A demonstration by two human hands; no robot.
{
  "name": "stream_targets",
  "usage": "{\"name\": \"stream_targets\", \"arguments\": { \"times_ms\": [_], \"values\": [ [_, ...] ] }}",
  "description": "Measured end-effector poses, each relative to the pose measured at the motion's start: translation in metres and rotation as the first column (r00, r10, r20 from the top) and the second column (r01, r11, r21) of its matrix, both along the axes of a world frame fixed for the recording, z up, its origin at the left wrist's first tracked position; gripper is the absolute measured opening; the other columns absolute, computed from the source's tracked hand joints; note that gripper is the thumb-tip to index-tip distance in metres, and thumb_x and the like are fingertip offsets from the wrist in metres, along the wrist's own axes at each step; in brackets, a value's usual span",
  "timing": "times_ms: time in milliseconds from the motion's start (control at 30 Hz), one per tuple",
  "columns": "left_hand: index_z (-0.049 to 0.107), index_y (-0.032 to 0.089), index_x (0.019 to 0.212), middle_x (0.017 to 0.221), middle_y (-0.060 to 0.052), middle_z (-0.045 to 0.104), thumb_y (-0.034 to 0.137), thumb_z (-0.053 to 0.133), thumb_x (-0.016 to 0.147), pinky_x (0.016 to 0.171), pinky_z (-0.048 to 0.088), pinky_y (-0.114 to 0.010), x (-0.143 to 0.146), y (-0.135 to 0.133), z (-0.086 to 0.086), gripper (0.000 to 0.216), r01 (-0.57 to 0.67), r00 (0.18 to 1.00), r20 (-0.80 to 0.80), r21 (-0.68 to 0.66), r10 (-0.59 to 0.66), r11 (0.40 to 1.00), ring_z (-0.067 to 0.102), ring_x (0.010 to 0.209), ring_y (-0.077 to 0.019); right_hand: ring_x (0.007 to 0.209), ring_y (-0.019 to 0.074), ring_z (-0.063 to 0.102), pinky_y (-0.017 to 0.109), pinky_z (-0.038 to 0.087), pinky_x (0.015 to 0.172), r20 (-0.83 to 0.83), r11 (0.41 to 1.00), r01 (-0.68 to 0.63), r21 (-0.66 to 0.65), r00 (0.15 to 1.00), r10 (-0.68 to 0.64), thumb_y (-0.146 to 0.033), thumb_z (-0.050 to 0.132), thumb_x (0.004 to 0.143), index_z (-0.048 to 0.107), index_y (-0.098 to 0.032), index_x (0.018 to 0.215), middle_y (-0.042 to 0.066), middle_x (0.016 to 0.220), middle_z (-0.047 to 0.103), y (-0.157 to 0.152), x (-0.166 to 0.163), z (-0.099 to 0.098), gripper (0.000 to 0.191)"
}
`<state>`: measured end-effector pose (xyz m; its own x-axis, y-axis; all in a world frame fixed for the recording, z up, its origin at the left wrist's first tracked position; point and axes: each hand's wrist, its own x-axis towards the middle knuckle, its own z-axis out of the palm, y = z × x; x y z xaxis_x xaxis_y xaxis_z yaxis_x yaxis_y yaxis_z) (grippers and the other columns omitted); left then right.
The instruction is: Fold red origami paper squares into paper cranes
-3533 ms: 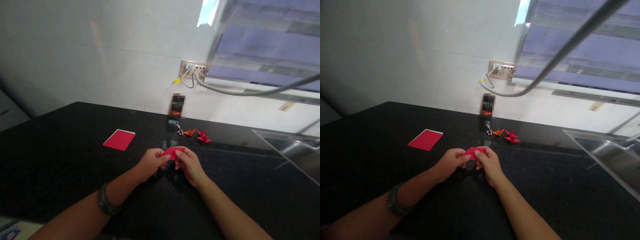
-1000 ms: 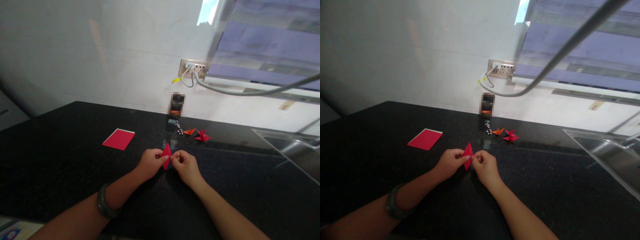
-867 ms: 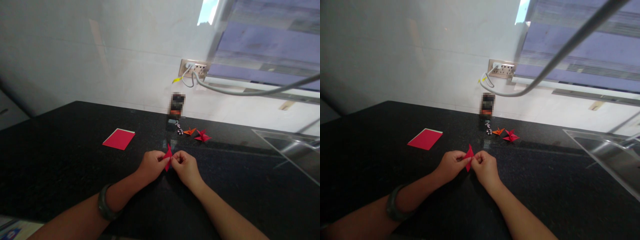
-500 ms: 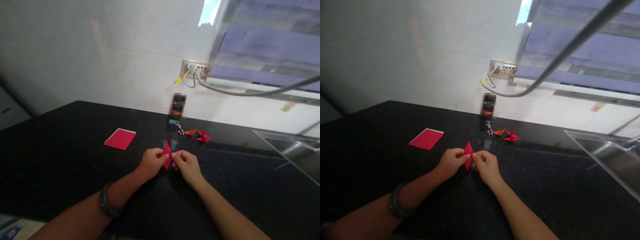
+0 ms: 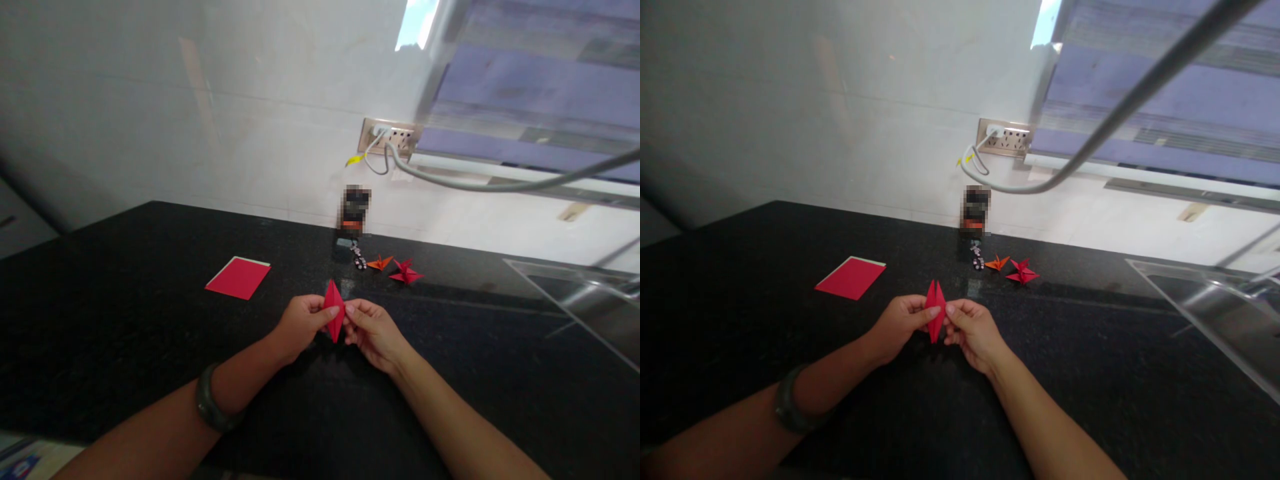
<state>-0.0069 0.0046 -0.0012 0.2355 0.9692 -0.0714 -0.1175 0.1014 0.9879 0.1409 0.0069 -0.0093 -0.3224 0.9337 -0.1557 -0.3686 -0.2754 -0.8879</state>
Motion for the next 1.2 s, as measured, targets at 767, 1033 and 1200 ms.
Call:
{"name": "stream_targets", "arguments": {
  "times_ms": [767, 1033, 1200],
  "values": [
    [0.062, 0.010, 0.061, 0.054, 0.001, 0.058, 0.033, 0.064, 0.065, 0.048, 0.033, -0.020, 0.0005, -0.0016, -0.0022, 0.023, -0.027, 0.993, -0.114, 0.046, 0.032, 0.999, 0.047, 0.048, -0.0083, 0.036, 0.0037, 0.044, 0.016, 0.038, 0.036, 0.273, 0.969, 0.101, 0.224, 0.948, -0.162, -0.036, 0.070, 0.063, 0.058, -0.014, 0.064, -0.006, 0.047, 0.053, 0.0018, -0.0024, -0.0055, 0.026],
    [0.062, 0.011, 0.064, 0.055, 0.000, 0.059, 0.029, 0.063, 0.064, 0.050, 0.037, -0.021, 0.0022, -0.0014, -0.0010, 0.018, -0.023, 0.996, -0.088, 0.012, 0.024, 1.000, 0.050, 0.049, -0.0095, 0.038, 0.0050, 0.042, 0.018, 0.035, 0.037, 0.384, 0.952, 0.078, 0.295, 0.903, -0.193, -0.039, 0.064, 0.068, 0.054, -0.015, 0.066, -0.005, 0.050, 0.051, 0.0015, -0.0016, -0.0057, 0.027],
    [0.061, 0.012, 0.063, 0.055, 0.000, 0.061, 0.029, 0.065, 0.064, 0.049, 0.037, -0.021, 0.0019, 0.0002, -0.0032, 0.018, -0.077, 0.996, -0.049, 0.020, 0.077, 0.997, 0.052, 0.049, -0.0100, 0.038, 0.0053, 0.043, 0.018, 0.035, 0.038, 0.365, 0.956, 0.057, 0.288, 0.916, -0.164, -0.044, 0.059, 0.073, 0.054, -0.015, 0.065, -0.005, 0.051, 0.050, 0.0012, -0.0005, -0.0065, 0.030]
  ]
}}
